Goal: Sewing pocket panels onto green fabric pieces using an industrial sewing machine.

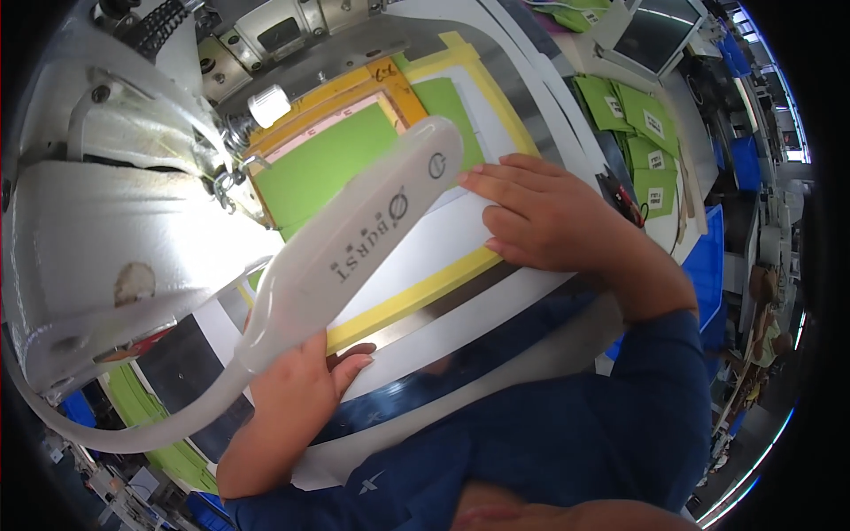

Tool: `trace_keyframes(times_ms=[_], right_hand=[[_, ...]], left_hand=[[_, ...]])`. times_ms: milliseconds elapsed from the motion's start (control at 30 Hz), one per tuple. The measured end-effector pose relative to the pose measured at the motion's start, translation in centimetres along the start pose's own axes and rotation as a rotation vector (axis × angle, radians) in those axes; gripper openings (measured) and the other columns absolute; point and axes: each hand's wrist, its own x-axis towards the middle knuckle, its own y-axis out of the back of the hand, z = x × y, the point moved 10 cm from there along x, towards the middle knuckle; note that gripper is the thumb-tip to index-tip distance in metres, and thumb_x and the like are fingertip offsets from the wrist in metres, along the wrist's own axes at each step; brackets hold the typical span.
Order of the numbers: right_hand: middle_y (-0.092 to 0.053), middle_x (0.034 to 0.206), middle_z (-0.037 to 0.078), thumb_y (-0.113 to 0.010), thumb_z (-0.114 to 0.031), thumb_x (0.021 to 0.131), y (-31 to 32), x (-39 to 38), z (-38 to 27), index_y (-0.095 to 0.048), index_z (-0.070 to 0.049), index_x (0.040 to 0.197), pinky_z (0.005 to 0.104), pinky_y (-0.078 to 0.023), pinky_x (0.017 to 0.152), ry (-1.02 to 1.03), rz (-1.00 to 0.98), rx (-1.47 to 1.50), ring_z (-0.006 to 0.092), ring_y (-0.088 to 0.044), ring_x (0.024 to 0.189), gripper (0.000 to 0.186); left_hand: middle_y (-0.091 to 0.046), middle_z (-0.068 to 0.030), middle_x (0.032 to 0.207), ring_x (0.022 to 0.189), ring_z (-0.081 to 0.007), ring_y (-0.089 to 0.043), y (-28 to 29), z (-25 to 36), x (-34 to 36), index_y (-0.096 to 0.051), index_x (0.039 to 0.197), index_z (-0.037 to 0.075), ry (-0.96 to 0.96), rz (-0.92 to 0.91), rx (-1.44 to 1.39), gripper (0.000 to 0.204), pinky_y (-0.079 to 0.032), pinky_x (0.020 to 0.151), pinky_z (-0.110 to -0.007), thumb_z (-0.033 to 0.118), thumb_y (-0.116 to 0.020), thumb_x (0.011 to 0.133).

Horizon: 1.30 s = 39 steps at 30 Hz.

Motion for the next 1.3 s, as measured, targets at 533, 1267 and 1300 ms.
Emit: trace_keyframes(times_ms=[533,1267,1300], right_hand=[[-0.071,0.125,0.023,-0.074,-0.011,0.085,1.9,-0.6,1.1,-0.064,-0.002,0.093,0.0491,-0.052,0.11,-0.051,0.196,-0.034,0.0379,-0.071,0.116,0.016],[-0.066,0.139,0.022,-0.079,-0.017,0.084,-0.3,-0.7,0.5,-0.059,-0.005,0.092,0.0512,-0.049,0.113,-0.073,-0.075,-0.01,0.0382,-0.064,0.13,0.024],[-0.066,0.139,0.022,-0.079,-0.017,0.084,-0.3,-0.8,0.5,-0.059,-0.005,0.092,0.0512,-0.049,0.113,-0.072,-0.071,-0.001,0.0382,-0.064,0.13,0.024]], left_hand=[[-0.043,-0.0394,0.157,0.14,-0.0569,-0.048,0.2,0.5,-0.8,-0.051,0.155,-0.001,-0.005,0.021,0.021,0.091,-0.039,0.114,-0.062,0.065,-0.067,0.095],[-0.055,-0.0372,0.141,0.13,-0.0519,-0.058,1.0,0.7,0.1,-0.058,0.15,0.004,0.048,0.136,-0.001,0.087,-0.049,0.106,-0.057,0.063,-0.076,0.087],[-0.056,-0.037,0.141,0.13,-0.0518,-0.058,1.0,0.8,0.3,-0.057,0.151,0.005,0.032,0.15,0.002,0.088,-0.049,0.106,-0.057,0.063,-0.075,0.088]])
